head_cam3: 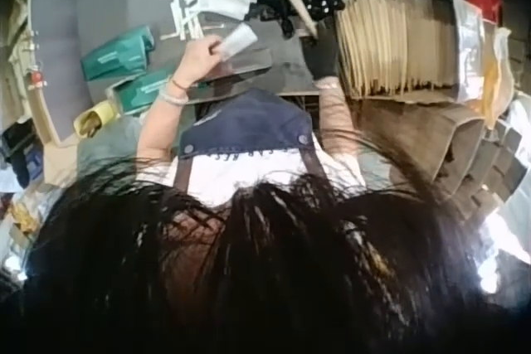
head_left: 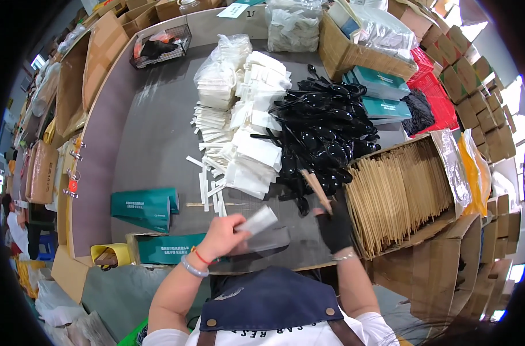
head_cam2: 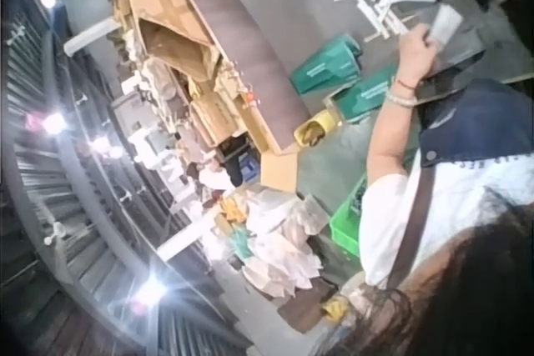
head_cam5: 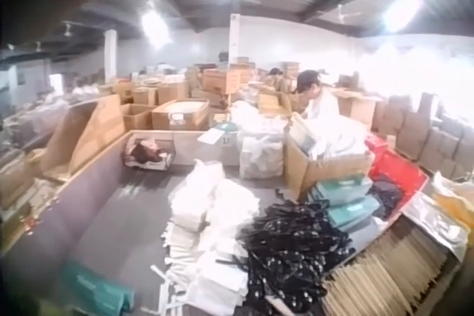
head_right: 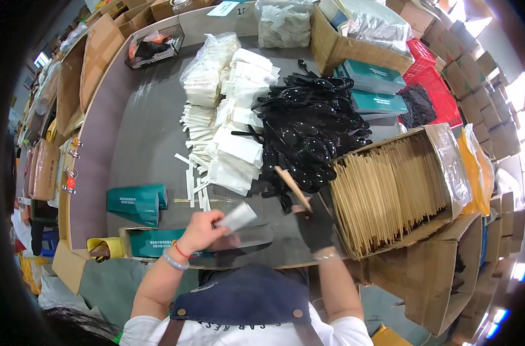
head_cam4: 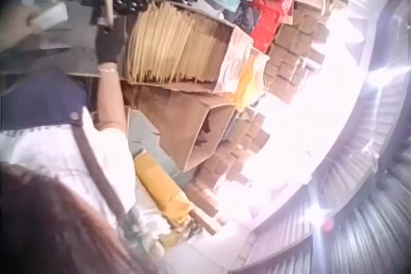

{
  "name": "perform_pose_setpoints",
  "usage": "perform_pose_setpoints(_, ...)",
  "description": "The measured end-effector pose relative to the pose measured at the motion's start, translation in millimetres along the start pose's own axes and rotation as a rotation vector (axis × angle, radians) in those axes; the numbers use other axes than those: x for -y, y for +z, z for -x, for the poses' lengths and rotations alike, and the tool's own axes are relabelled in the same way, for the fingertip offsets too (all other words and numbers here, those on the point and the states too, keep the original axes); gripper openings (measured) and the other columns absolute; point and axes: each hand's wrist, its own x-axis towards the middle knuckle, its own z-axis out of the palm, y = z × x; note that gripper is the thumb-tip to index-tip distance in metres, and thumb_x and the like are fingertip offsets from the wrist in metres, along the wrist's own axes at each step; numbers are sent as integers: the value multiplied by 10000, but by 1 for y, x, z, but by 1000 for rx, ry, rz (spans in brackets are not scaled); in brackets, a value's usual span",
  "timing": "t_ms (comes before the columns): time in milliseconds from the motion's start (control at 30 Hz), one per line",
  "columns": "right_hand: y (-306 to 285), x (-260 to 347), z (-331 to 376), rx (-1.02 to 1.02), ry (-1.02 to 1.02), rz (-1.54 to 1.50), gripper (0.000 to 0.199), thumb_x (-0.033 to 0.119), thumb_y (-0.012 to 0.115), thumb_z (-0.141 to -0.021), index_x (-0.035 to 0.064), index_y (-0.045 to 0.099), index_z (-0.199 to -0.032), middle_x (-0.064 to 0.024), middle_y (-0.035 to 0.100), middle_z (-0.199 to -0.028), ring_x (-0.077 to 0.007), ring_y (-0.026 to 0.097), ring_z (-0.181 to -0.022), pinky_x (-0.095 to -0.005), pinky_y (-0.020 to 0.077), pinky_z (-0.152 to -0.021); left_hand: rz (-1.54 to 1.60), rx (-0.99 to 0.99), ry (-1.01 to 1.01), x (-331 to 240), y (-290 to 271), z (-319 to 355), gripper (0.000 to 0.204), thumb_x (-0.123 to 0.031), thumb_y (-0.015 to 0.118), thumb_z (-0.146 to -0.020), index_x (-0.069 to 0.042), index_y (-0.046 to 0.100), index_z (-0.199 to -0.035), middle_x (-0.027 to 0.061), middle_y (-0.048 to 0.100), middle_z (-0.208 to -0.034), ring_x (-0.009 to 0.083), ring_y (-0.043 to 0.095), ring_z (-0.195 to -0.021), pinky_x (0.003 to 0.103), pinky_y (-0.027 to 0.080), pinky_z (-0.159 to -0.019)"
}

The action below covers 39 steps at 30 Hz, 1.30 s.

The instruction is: Packing black and white plastic strips into green paper sleeves at a factory workstation.

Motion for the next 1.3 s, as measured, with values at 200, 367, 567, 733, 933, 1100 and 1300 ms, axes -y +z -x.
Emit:
perform_pose_setpoints(200, 47, -30, -6, 29, -107, 217, 398, 276, 817, -714, 83, 633, -1010, -101, 621, -816, -265, 624, -755, -375, 489, -662, -515, -10, 299, 3, 5, 41, 304, -185, 774, -677, -154, 681, -965, 20, 636, -952, 239, 546, -907, 383, 379, -773)
perform_pose_setpoints(367, 5, -27, 2, 309, 50, 192, 353, 353, 757, -749, 122, 668, -1001, -98, 661, -950, -302, 644, -857, -407, 511, -753, -434, -221, 284, 8, 0, 70, 342, -157, 772, -662, -150, 669, -988, 4, 603, -1005, 229, 526, -939, 381, 380, -783)
perform_pose_setpoints(567, 0, 5, 18, 732, -96, 54, 403, 341, 777, -722, 138, 682, -1057, -93, 675, -947, -290, 652, -886, -378, 508, -768, -472, -219, 430, 13, 9, 92, 456, -175, 786, -645, -145, 657, -1081, 2, 600, -1081, 240, 515, -984, 378, 387, -846)
perform_pose_setpoints(733, 34, 32, 21, 750, -239, 110, 369, 301, 752, -739, 137, 676, -1060, -87, 662, -915, -288, 646, -881, -390, 505, -749, -651, -40, 440, 2, 22, 78, 634, -239, 792, -650, -149, 581, -1241, -5, 521, -1309, 236, 467, -1103, 407, 335, -900)
perform_pose_setpoints(933, 31, 2, 35, 118, -263, -118, 171, 62, 595, -886, 51, 640, -1051, -116, 609, -850, -240, 604, -721, -325, 472, -648, -753, -56, 321, 20, 11, 89, 629, -283, 766, -702, -125, 556, -1273, -23, 474, -1356, 254, 425, -1161, 461, 295, -929)
perform_pose_setpoints(1100, 35, -13, 42, 514, -269, 79, 278, 122, 619, -859, 169, 661, -1130, -79, 634, -886, -266, 612, -751, -368, 495, -650, -721, -116, 286, 22, -2, 90, 641, -293, 782, -678, -131, 565, -1259, -7, 498, -1318, 263, 421, -1169, 450, 292, -954)
perform_pose_setpoints(1300, 28, 19, 26, 673, -593, 249, 441, 180, 673, -819, 280, 614, -1245, -52, 636, -867, -253, 618, -764, -380, 488, -617, -584, -81, 195, 30, -23, 84, 773, -301, 838, -624, -89, 510, -1291, 86, 479, -1318, 342, 381, -1264, 562, 251, -1070)
